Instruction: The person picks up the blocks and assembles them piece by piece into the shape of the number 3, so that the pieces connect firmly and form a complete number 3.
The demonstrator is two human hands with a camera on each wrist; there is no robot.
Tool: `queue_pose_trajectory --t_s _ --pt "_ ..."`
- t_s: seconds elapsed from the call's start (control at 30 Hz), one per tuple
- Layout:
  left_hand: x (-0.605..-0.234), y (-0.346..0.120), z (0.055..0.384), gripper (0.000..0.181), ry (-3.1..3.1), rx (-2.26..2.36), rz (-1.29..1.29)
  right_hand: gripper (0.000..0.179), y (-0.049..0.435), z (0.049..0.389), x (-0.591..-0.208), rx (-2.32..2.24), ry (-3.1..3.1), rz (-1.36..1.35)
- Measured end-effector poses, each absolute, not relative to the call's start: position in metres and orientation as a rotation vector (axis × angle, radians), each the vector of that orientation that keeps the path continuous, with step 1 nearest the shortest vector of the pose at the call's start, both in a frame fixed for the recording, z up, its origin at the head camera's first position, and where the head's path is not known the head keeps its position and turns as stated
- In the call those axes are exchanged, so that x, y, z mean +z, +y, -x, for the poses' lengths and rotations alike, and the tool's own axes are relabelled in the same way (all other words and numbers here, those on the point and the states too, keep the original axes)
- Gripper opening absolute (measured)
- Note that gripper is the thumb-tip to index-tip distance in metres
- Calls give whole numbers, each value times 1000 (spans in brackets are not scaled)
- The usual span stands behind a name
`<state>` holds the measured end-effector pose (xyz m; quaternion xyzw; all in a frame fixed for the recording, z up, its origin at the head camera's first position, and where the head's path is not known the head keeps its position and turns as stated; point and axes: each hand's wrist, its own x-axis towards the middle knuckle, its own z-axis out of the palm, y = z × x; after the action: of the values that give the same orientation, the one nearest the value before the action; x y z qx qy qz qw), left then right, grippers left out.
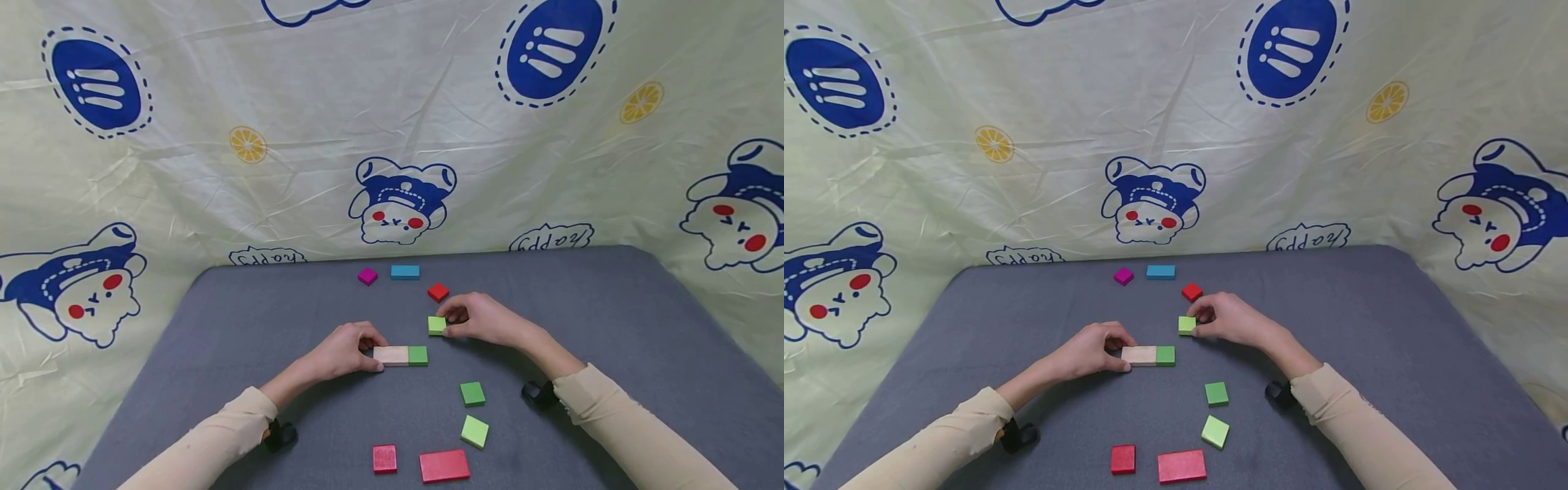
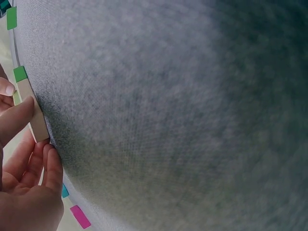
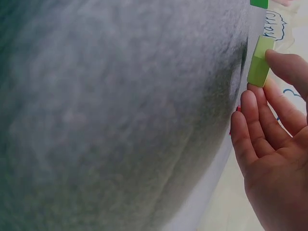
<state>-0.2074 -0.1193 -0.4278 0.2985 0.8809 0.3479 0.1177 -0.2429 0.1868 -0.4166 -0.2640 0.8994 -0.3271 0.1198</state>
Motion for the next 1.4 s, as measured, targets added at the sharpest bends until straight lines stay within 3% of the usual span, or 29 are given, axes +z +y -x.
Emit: queue_pose_trajectory --t_s 1.4 --pt "-430 -121 207 26 2570 1047 -866 27 155 234 -418 -906 2590 864"
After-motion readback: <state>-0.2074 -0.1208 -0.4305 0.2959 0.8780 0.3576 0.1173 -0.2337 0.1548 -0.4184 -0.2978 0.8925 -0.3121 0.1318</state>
